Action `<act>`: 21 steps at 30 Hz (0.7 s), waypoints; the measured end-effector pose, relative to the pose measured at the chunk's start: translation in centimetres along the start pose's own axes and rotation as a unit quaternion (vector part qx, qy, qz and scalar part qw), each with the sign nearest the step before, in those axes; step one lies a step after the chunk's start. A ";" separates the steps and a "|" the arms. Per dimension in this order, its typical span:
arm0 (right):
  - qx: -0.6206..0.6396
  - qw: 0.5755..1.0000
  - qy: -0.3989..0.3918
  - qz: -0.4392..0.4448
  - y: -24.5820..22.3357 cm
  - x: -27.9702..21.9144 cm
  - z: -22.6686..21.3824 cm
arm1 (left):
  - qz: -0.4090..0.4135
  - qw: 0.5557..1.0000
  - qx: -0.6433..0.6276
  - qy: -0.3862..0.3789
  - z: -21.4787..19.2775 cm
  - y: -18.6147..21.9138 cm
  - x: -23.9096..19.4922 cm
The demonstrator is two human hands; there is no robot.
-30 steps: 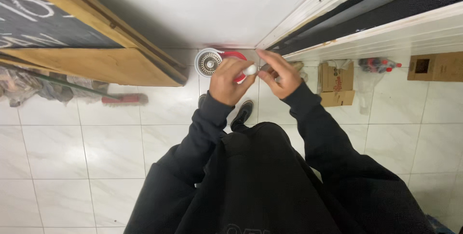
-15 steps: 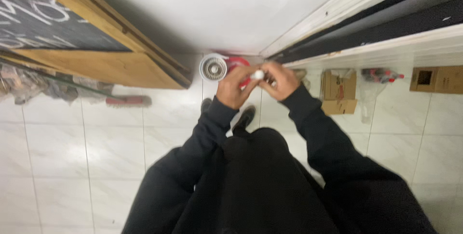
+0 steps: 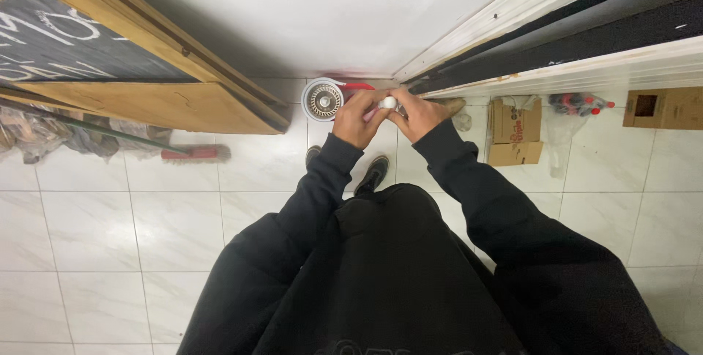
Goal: The person attaches the handle parts of a mop and manipulates the mop head over a red bucket. They handle the plastic components and the mop assembly by hand, then place a small cylindrical object into the mop head structure.
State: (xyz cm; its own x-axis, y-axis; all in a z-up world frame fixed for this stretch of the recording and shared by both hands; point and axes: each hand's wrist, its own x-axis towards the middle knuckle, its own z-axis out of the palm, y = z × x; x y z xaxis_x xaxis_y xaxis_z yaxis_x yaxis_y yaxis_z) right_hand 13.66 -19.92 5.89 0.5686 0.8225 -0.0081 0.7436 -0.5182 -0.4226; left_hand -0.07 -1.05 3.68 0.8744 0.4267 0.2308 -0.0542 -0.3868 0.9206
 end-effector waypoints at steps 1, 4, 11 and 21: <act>-0.014 1.000 0.003 0.010 0.2 -0.2 1.2 | 0.004 1.000 0.006 -0.003 0.0 -0.7 -0.3; -0.010 0.999 -0.009 0.030 0.4 0.3 3.1 | -0.001 1.000 0.014 -0.012 -0.1 -3.0 -0.7; -0.008 0.996 -0.069 0.056 1.7 0.3 6.1 | -0.033 0.998 0.044 -0.040 1.4 -8.1 -1.8; 0.011 0.994 -0.069 0.080 3.4 -0.3 9.4 | -0.101 0.977 0.144 -0.120 5.3 -14.3 -2.3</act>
State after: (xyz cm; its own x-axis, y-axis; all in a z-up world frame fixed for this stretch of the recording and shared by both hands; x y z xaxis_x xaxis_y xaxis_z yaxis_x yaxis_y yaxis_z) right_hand 12.74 -19.71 -4.13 0.6236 0.7557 -0.2001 0.6393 -0.6403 -0.4259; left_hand 1.25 -0.81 -11.71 0.9426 0.3285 -0.0592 0.2399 -0.5435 0.8044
